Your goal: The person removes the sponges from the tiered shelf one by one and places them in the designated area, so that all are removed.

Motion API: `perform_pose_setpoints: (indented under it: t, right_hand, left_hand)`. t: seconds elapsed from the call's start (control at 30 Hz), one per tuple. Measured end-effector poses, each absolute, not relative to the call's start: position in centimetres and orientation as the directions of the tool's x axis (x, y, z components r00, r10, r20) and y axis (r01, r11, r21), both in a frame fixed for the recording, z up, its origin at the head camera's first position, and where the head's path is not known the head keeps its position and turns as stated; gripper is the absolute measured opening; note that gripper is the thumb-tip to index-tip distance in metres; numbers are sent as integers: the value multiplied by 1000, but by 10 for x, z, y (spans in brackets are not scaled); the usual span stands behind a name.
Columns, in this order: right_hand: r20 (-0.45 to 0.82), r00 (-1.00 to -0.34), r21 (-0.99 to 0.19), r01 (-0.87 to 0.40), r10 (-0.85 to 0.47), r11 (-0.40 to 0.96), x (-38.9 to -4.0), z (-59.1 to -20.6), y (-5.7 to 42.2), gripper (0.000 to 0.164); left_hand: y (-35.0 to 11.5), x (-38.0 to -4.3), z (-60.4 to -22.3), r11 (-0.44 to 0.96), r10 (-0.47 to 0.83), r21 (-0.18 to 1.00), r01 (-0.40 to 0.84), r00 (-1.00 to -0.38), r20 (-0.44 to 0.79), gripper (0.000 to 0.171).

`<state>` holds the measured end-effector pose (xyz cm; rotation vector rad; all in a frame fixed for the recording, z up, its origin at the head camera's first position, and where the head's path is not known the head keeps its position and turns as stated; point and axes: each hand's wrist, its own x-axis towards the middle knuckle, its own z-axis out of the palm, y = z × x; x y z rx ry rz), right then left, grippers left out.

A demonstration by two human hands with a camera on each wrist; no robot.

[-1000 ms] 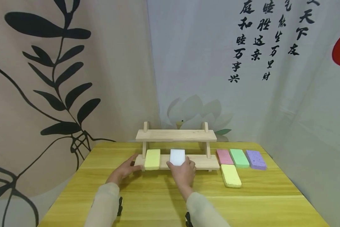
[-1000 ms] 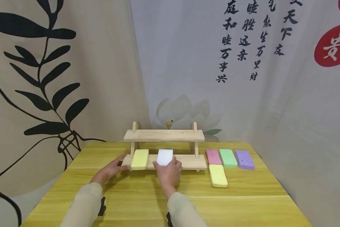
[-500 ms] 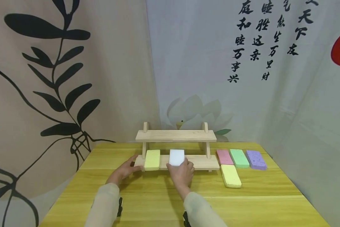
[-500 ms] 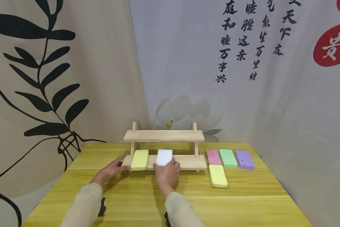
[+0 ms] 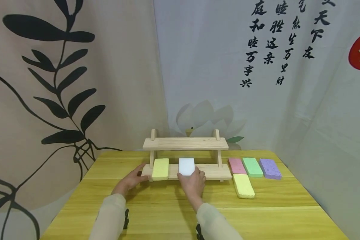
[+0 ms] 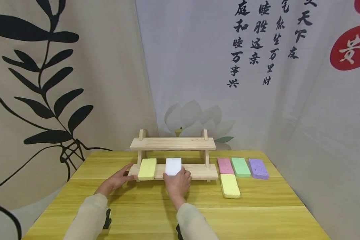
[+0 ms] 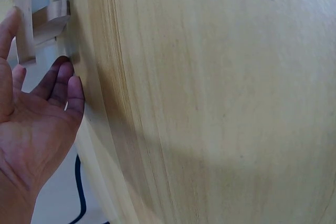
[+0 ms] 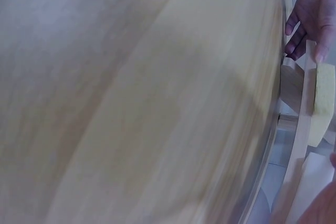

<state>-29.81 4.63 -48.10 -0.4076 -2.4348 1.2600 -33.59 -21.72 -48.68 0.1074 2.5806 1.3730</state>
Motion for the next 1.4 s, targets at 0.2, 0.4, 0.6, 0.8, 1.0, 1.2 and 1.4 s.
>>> perform_pose_setpoints:
  t: [0.2, 0.4, 0.6, 0.8, 1.0, 1.2, 1.4]
  right_hand:
    - [187, -897, -823, 79, 400, 562, -298, -481, 51, 79]
    - [203, -902, -817, 58, 381, 573, -298, -480, 55, 78]
    - [211, -911, -822, 31, 355, 568, -296, -479, 63, 79]
    - [223, -921, -811, 6, 318, 586, -297, -479, 76, 79]
    - [213, -931, -809, 1, 295, 588, -299, -477, 90, 82]
    - [192, -943, -813, 2, 271, 582, -297, -476, 105, 83]
    - [204, -952, -804, -30, 229, 594, -293, -473, 119, 83]
  left_hand:
    - [-216, -336, -486, 570, 172, 821, -36, -972, -162, 89]
    - [-216, -335, -485, 581, 154, 813, -44, -975, -163, 89]
    - [-218, -337, -487, 570, 168, 821, -33, -973, -156, 90]
    - [-221, -338, -489, 579, 194, 815, -21, -967, -163, 96]
    - [-218, -334, -485, 558, 191, 830, -19, -970, -150, 92]
    - [-219, -334, -486, 559, 196, 829, -13, -970, -147, 96]
    - [-219, -337, -489, 566, 161, 823, -36, -975, -154, 93]
